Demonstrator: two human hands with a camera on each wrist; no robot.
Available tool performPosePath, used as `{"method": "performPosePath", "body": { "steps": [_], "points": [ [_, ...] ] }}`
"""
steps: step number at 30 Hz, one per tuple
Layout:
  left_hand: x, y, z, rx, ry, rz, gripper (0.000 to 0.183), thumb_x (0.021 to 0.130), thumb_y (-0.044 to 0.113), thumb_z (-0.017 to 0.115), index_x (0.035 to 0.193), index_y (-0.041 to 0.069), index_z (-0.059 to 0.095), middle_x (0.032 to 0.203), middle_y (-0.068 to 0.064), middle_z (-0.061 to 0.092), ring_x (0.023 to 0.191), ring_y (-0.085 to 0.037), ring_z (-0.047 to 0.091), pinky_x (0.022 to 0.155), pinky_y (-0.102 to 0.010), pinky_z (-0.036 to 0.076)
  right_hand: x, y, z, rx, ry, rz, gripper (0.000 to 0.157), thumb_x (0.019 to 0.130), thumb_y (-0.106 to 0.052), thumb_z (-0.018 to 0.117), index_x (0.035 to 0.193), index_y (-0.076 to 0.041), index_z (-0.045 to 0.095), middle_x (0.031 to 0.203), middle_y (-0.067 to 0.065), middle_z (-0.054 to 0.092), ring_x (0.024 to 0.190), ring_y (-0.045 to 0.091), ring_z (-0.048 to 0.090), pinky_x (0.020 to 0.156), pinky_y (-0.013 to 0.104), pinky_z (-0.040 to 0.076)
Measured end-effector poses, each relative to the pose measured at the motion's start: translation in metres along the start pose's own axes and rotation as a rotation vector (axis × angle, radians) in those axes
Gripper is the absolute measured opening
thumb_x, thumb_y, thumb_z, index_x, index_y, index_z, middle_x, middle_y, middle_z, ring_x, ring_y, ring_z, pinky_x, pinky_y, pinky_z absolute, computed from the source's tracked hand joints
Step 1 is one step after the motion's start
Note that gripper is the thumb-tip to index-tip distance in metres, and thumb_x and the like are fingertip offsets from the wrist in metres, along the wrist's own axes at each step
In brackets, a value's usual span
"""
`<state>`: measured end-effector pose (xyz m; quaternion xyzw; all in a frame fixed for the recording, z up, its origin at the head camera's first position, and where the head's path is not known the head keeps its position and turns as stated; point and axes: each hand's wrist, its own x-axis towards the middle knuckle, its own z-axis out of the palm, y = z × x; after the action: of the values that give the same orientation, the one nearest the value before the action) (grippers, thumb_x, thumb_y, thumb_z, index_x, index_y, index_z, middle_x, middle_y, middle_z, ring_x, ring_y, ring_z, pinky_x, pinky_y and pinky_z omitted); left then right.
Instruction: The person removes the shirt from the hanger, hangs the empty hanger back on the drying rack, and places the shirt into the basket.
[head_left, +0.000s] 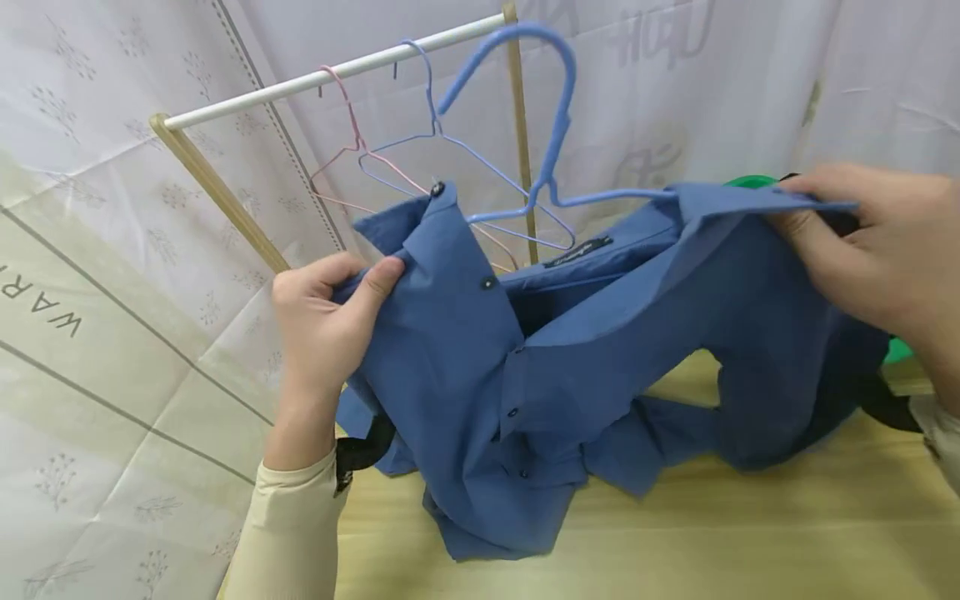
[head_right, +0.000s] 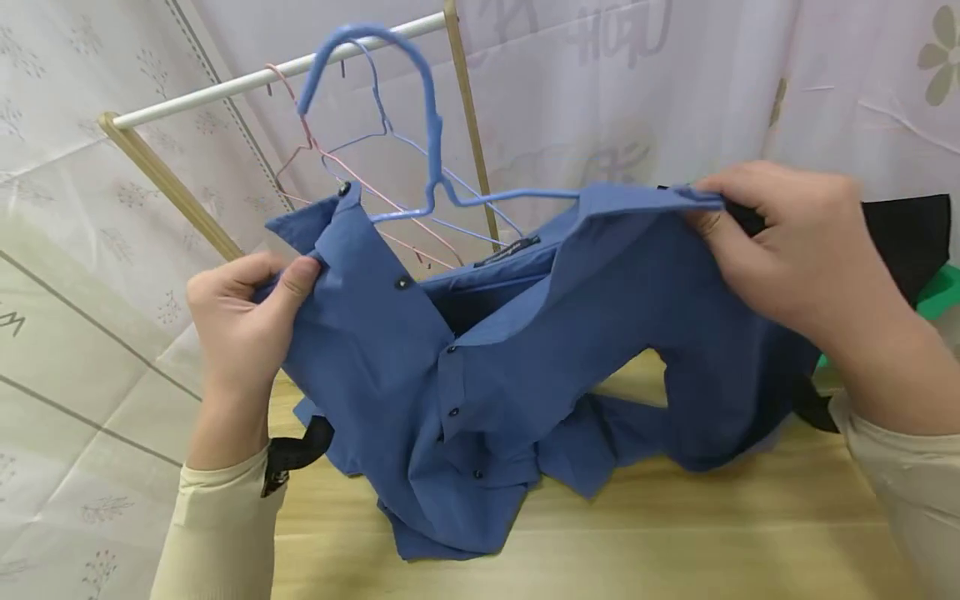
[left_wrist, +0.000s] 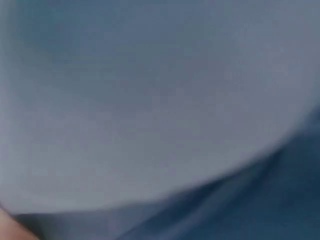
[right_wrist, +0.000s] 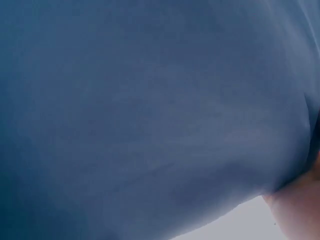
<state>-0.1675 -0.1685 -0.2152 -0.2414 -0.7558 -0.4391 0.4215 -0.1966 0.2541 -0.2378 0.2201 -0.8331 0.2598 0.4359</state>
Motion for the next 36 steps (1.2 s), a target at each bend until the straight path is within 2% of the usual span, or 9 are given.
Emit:
{"method": "performPosePath", "body": {
  "steps": [1,4,5,8,14,18,22,31,36],
  "points": [
    [-0.007,-0.003,-0.001,-0.023,-0.008,-0.037,0.033,0.083,0.014,0.077,0.055,0.005,0.062,0.048,0.006,0.043,0.040,-0.004,0.038,0.041,-0.019,0.027,-0.007,-0.003,0.004,0.003,-0.007,0.011,0.023,0.093,-0.012,0.063,0.099,0.008,0.071,0.085,0.015,0.069,0.073,-0.031,0.032,0.070,0.009,0.031],
    [-0.026,-0.010,-0.002,-0.042,-0.037,-0.151,0.026,0.083,0.012,0.078,0.060,0.004,0.068,0.053,0.011,0.053,0.044,-0.005,0.048,0.043,-0.019,0.036,-0.024,-0.016,0.016,0.019,-0.012,0.128,0.017,0.088,-0.011,0.063,0.090,0.004,0.071,0.081,-0.007,0.065,0.068,-0.023,0.033,0.066,0.008,0.028],
    [-0.031,-0.012,-0.002,-0.049,-0.042,-0.182,0.025,0.083,0.011,0.077,0.061,0.004,0.069,0.054,0.011,0.055,0.046,-0.005,0.050,0.044,-0.019,0.038,-0.028,-0.019,0.021,0.017,-0.009,0.157,0.016,0.087,-0.011,0.061,0.084,0.002,0.070,0.076,-0.001,0.062,0.066,-0.020,0.032,0.064,0.008,0.026],
    [-0.046,-0.016,-0.001,-0.058,-0.047,-0.253,0.022,0.083,0.009,0.078,0.063,0.003,0.070,0.056,0.013,0.056,0.048,-0.005,0.052,0.045,-0.020,0.039,-0.041,-0.026,0.033,0.029,0.009,0.230,0.015,0.083,-0.013,0.060,0.072,-0.005,0.066,0.066,-0.013,0.046,0.059,-0.012,0.029,0.057,0.014,0.023],
    [-0.076,-0.017,0.001,-0.101,-0.070,-0.309,0.020,0.082,0.004,0.076,0.063,0.003,0.070,0.059,0.015,0.061,0.051,-0.005,0.057,0.047,-0.021,0.042,-0.068,-0.028,0.041,0.081,0.096,0.244,0.016,0.080,-0.010,0.059,0.066,-0.005,0.064,0.067,-0.022,0.040,0.059,-0.013,0.030,0.057,0.013,0.024],
    [-0.090,-0.015,0.002,-0.147,-0.017,-0.293,0.021,0.081,-0.001,0.075,0.061,0.000,0.068,0.060,0.013,0.063,0.051,-0.004,0.057,0.047,-0.020,0.042,-0.077,-0.031,0.045,0.104,0.163,0.212,0.021,0.079,-0.013,0.058,0.060,-0.004,0.060,0.066,-0.016,0.047,0.063,-0.014,0.033,0.061,0.015,0.025],
    [-0.097,-0.016,0.005,-0.197,0.031,-0.303,0.023,0.081,-0.003,0.075,0.060,-0.002,0.066,0.059,0.008,0.063,0.052,-0.004,0.057,0.049,-0.019,0.043,-0.074,-0.032,0.047,0.109,0.162,0.197,0.021,0.078,-0.015,0.058,0.061,-0.004,0.060,0.064,-0.008,0.049,0.066,-0.013,0.033,0.063,0.018,0.024],
    [-0.094,-0.025,0.011,-0.116,-0.006,-0.333,0.025,0.084,0.006,0.075,0.061,0.003,0.067,0.058,0.010,0.059,0.049,-0.006,0.051,0.044,-0.022,0.035,-0.074,-0.026,0.049,0.113,0.143,0.211,0.017,0.076,-0.015,0.058,0.066,-0.003,0.065,0.075,-0.022,0.048,0.071,-0.016,0.035,0.064,0.019,0.025],
    [-0.094,-0.027,0.014,-0.119,-0.024,-0.309,0.025,0.084,0.004,0.074,0.061,0.003,0.066,0.057,0.004,0.058,0.048,-0.007,0.050,0.044,-0.024,0.035,-0.073,-0.024,0.043,0.104,0.062,0.199,0.019,0.079,-0.014,0.060,0.089,-0.005,0.074,0.090,-0.039,0.047,0.083,-0.020,0.037,0.073,0.023,0.026]
  ]
}}
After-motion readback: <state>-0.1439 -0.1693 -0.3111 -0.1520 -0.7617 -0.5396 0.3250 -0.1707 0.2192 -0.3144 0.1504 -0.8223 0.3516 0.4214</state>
